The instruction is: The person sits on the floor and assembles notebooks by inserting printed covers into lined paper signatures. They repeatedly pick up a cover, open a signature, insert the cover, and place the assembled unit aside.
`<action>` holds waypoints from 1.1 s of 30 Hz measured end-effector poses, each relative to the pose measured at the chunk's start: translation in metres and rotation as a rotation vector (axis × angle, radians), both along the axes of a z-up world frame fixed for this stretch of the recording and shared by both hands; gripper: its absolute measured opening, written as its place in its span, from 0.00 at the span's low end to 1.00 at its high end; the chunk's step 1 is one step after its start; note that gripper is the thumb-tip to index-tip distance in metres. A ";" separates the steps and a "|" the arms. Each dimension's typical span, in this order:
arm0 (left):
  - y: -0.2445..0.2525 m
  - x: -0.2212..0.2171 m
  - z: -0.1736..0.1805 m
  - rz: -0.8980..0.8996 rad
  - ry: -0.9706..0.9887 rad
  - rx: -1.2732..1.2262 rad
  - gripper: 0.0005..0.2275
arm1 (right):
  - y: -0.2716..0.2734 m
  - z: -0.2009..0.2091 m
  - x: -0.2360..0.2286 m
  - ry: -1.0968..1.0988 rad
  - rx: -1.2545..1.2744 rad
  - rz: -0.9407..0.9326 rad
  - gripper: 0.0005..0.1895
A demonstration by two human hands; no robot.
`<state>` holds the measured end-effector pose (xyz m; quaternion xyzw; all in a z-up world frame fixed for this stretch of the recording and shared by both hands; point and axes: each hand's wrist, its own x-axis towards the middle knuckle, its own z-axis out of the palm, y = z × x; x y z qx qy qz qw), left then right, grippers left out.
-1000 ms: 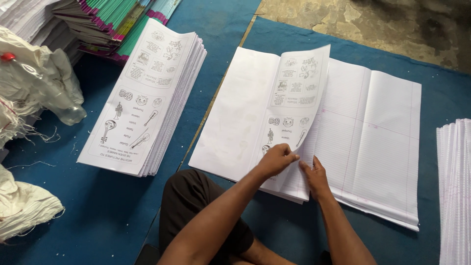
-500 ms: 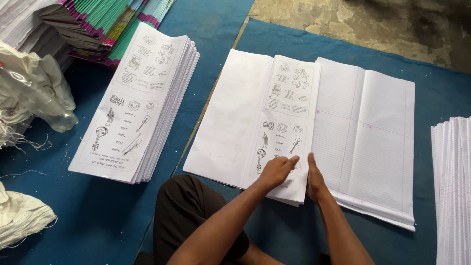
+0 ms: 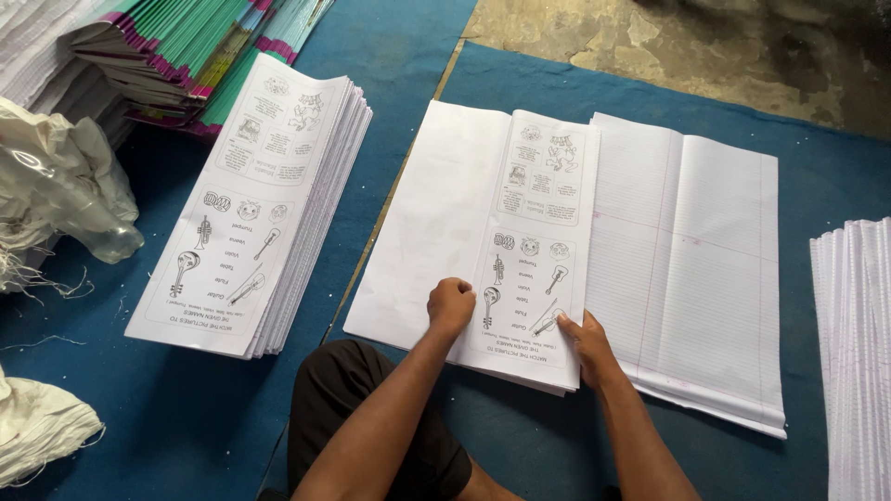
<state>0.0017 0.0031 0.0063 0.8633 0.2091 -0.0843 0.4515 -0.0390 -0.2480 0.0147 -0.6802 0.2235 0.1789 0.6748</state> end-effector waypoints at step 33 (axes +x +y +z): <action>0.043 0.046 0.023 -0.263 0.122 -0.430 0.18 | -0.005 0.014 0.001 0.022 0.191 0.019 0.39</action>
